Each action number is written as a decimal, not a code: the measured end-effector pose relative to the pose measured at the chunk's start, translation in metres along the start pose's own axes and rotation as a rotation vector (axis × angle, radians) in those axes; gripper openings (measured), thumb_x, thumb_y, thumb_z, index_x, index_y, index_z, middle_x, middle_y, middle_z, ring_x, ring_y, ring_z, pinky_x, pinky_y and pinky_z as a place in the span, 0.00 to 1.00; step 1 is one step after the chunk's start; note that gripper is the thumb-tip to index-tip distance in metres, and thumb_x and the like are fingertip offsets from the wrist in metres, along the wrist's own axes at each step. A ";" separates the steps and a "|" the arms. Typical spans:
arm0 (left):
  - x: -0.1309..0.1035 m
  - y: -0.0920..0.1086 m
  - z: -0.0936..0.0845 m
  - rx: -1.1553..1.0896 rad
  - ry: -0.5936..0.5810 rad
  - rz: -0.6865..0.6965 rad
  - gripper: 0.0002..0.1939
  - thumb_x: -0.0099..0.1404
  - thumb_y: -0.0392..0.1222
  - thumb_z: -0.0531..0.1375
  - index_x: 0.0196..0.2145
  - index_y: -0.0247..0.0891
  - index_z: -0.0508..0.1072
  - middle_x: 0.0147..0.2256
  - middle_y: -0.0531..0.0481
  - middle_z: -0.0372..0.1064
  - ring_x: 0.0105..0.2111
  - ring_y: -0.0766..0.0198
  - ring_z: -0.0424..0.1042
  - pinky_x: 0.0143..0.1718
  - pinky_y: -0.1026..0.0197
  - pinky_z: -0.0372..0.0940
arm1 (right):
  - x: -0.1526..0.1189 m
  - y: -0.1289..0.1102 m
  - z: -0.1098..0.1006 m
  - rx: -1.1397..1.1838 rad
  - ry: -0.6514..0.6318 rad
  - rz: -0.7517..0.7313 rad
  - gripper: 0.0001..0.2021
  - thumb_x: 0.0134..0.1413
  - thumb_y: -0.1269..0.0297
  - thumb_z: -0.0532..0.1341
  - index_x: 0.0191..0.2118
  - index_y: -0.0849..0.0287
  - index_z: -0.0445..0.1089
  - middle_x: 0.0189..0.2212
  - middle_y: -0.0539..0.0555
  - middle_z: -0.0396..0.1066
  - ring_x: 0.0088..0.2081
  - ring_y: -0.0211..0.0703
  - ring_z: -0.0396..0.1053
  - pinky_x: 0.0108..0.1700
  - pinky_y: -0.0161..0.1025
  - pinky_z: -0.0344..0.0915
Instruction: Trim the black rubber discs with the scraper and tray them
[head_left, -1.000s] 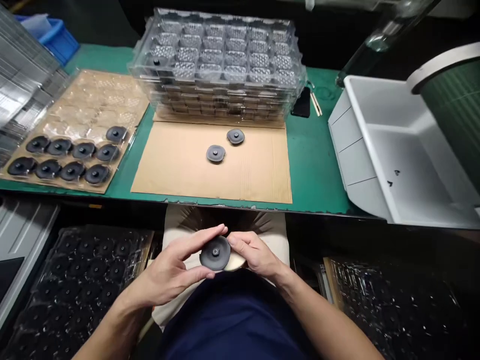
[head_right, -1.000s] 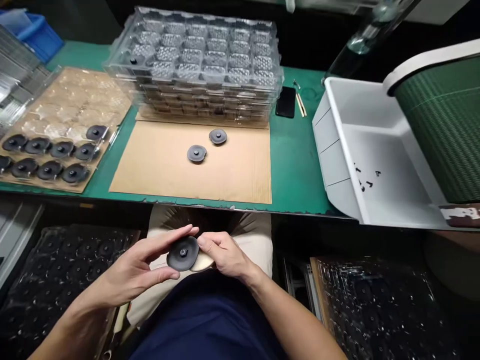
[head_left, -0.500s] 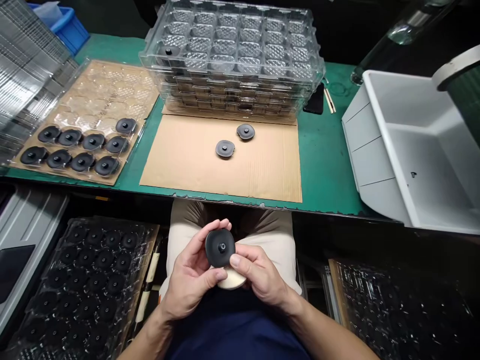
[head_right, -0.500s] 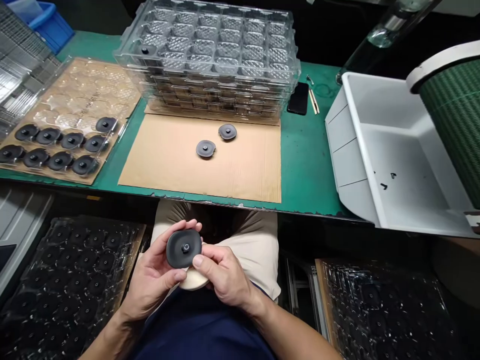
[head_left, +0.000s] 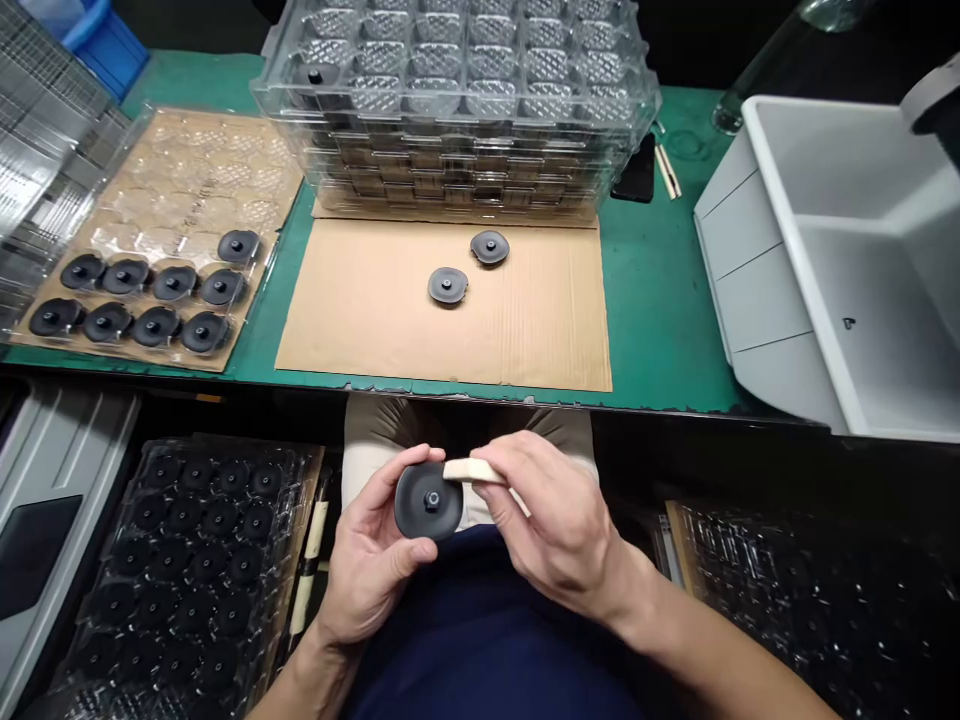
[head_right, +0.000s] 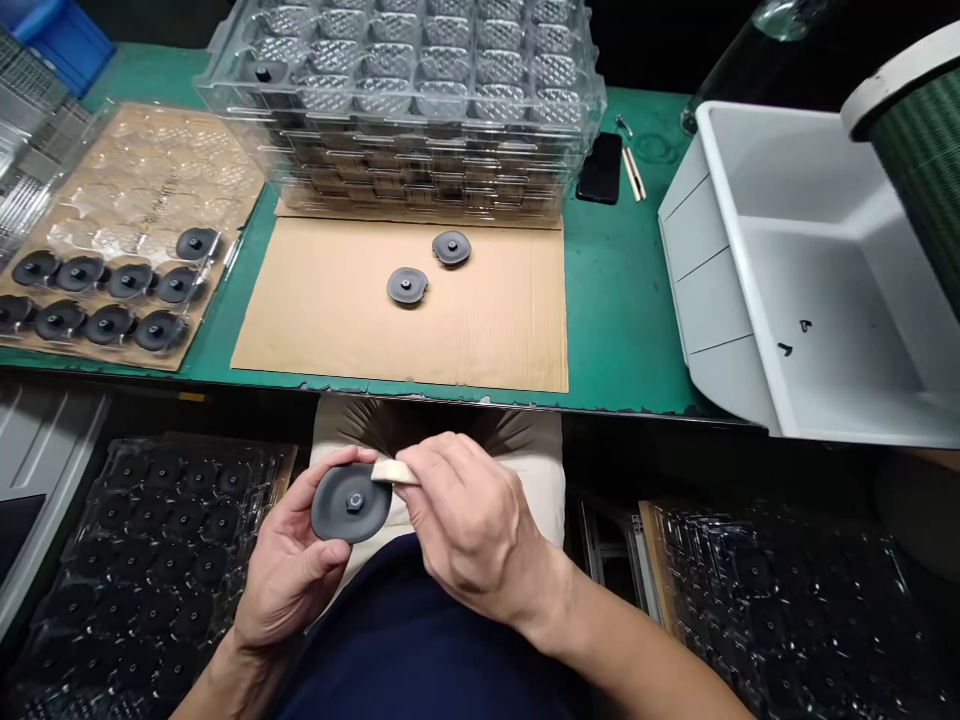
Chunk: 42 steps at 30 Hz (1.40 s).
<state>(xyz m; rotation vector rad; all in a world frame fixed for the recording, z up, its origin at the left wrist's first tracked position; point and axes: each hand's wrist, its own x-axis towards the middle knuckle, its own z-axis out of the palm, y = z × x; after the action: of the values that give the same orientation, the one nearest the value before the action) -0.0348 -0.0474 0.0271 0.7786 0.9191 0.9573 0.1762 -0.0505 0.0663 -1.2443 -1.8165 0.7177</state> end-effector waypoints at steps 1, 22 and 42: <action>-0.001 0.000 0.000 -0.021 0.010 0.002 0.33 0.57 0.42 0.75 0.60 0.44 0.75 0.59 0.41 0.72 0.57 0.47 0.73 0.56 0.59 0.70 | -0.001 -0.004 0.000 0.002 -0.059 0.024 0.09 0.68 0.75 0.55 0.49 0.63 0.70 0.39 0.58 0.72 0.41 0.46 0.69 0.44 0.43 0.68; -0.009 0.001 0.012 -0.352 0.155 -0.319 0.22 0.68 0.52 0.65 0.54 0.38 0.80 0.42 0.43 0.79 0.35 0.59 0.76 0.37 0.61 0.74 | -0.004 -0.011 -0.007 -0.169 -0.291 0.112 0.10 0.70 0.67 0.53 0.38 0.59 0.70 0.30 0.50 0.62 0.28 0.37 0.57 0.32 0.38 0.54; -0.011 -0.007 0.001 -0.440 -0.001 -0.420 0.19 0.71 0.50 0.60 0.49 0.33 0.82 0.38 0.40 0.79 0.31 0.56 0.76 0.32 0.58 0.72 | -0.003 -0.012 -0.007 -0.263 -0.445 0.014 0.10 0.71 0.68 0.53 0.40 0.59 0.70 0.30 0.51 0.62 0.28 0.39 0.58 0.32 0.39 0.53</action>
<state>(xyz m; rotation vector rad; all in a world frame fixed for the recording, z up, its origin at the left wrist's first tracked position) -0.0349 -0.0598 0.0245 0.1989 0.7902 0.7457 0.1770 -0.0575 0.0783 -1.3416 -2.3275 0.8326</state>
